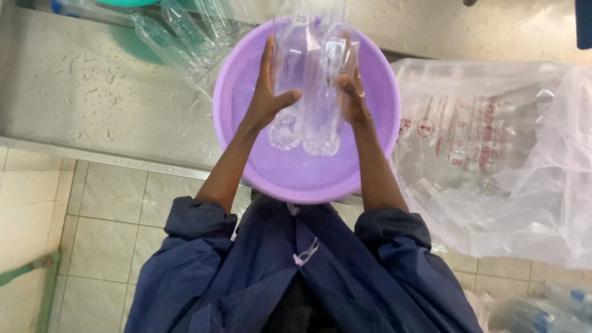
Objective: The person repeatedly takes clear plastic bottles from a large bag, rinses them in a purple basin filled with water, and places them onto a metal table. The process involves submerging the bottles, shaking them to rinse, and transferring them to a drying area.
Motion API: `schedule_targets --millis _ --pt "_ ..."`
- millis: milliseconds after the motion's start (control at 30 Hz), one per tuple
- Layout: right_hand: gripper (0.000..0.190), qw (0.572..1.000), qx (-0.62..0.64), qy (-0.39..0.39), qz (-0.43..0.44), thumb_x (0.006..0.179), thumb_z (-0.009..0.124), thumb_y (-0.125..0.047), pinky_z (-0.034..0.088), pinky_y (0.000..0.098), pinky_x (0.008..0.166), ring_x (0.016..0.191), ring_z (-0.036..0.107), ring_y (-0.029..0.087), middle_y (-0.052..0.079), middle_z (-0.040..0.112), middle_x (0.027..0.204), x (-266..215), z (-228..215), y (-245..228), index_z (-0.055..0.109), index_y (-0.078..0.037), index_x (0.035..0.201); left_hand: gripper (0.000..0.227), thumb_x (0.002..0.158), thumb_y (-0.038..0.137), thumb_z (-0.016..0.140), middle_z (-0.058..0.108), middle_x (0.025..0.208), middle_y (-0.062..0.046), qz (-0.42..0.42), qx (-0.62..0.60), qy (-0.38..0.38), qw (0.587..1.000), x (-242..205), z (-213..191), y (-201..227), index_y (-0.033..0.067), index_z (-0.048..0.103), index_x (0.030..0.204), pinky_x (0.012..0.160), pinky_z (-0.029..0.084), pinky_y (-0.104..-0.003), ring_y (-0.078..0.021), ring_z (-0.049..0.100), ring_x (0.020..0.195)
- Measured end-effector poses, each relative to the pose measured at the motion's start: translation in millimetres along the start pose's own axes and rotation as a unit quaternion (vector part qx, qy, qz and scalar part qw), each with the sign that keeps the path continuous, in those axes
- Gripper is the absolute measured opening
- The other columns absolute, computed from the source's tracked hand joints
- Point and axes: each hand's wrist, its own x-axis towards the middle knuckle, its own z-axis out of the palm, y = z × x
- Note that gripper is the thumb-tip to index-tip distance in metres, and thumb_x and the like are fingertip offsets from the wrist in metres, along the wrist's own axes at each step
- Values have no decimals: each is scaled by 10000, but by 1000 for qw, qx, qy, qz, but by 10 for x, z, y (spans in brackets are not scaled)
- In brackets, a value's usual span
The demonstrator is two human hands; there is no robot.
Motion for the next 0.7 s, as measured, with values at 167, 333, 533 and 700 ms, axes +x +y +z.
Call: schedule_targets --millis 167,333,533,700 --pt "1418 970 -226 84 40 868 685 -918 -37 694 1404 1744 -126 391 201 -84 1866 -150 -170 81 -33 -79 1757 1336 890 834 794 -113 1892 -147 34 62 39 997 -174 -12 -93 276 -33 1779 1414 71 -749 -434 -30 1790" --pt "1047 992 -117 19 -45 981 781 -605 316 471 1190 1395 385 277 123 385 1625 -27 -180 52 256 -118 1744 1329 887 654 862 -59 1871 -203 72 -12 88 993 -199 248 -70 218 -7 1793 1381 65 -666 -428 -1 1732" --pt "1377 955 -292 21 39 843 472 -1014 -74 610 1444 1771 -87 310 159 -46 1880 -603 449 -742 17 -99 1765 1260 924 751 790 94 1882 -169 37 17 71 997 -659 394 -46 156 82 1779 1424 113 -664 -386 82 1765" --pt "1219 966 -252 28 43 917 660 -914 109 757 1366 1740 135 455 173 205 1855 -465 322 -851 157 -191 1760 1343 811 850 747 23 1867 -230 -13 -2 93 996 -537 427 76 201 44 1754 1287 169 -828 -493 102 1729"
